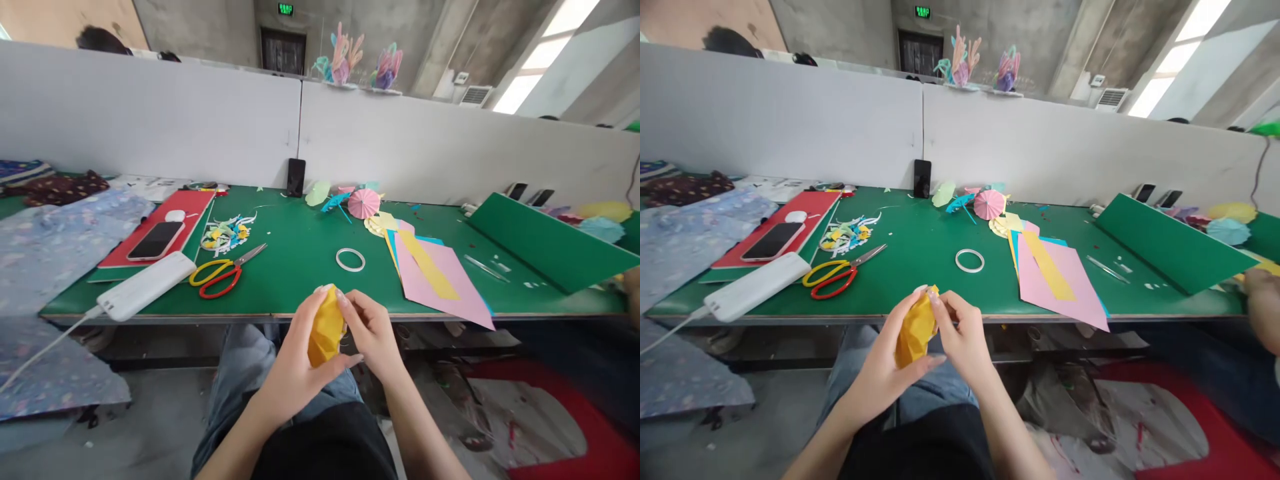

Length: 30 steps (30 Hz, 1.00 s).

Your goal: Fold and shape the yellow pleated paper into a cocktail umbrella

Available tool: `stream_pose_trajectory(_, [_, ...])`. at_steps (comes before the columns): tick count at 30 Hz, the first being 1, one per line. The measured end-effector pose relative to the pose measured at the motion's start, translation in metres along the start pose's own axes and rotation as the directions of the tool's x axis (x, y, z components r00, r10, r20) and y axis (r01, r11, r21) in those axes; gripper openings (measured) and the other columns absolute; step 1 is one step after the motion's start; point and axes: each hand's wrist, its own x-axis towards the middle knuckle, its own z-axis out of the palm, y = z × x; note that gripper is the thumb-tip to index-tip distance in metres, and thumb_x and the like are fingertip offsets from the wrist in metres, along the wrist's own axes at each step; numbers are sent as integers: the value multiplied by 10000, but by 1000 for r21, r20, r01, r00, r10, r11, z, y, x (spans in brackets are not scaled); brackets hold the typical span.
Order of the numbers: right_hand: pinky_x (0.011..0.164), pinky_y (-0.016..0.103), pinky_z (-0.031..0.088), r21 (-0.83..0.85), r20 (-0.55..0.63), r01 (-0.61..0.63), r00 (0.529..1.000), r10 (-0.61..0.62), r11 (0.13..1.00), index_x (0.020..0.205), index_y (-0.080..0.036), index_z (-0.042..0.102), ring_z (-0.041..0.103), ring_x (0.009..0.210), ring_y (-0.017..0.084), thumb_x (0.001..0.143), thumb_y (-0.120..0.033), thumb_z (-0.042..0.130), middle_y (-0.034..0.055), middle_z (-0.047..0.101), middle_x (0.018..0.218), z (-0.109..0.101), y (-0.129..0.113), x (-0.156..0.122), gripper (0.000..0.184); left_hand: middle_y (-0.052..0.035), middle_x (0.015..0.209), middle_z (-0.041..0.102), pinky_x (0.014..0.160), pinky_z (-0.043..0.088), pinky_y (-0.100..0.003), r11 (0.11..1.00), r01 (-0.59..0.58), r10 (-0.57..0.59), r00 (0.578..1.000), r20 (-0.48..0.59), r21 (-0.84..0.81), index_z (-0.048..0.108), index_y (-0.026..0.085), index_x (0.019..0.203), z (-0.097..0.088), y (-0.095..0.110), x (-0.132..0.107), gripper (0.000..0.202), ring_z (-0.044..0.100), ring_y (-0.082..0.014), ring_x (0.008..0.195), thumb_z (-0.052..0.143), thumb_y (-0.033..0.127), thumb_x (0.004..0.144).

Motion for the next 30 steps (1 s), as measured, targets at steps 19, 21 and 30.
stream_pose_trajectory(19, [744, 275, 524, -92, 112, 45, 993, -34, 995, 1111, -170, 626, 671, 817, 180, 900, -349, 532, 69, 718, 916, -15, -13, -27, 291, -72, 1231, 605, 936, 498, -371, 694, -80, -239, 912, -334, -715, 602, 237, 1114, -14, 26, -6, 308, 557, -269, 1167, 476, 418, 900])
stream_pose_trajectory(21, [777, 292, 530, -70, 143, 46, 989, -35, 996, 1179, -170, 594, 668, 864, 182, 922, -375, 485, 81, 711, 974, -15, -14, -27, 347, -45, 1199, 617, 913, 507, -295, 790, -92, -186, 906, -381, -606, 614, 245, 1100, -11, 22, -6, 287, 578, -227, 1133, 513, 411, 889])
stream_pose_trajectory(30, [633, 271, 528, -71, 219, 12, 976, 3, 997, 1066, -134, 617, 655, 731, 179, 916, -365, 475, 71, 693, 827, 1, -3, 14, 310, -35, 1300, 542, 991, 451, -286, 905, -152, -16, 921, -389, -398, 559, 279, 1189, -11, 3, 0, 300, 495, -193, 1229, 399, 373, 952])
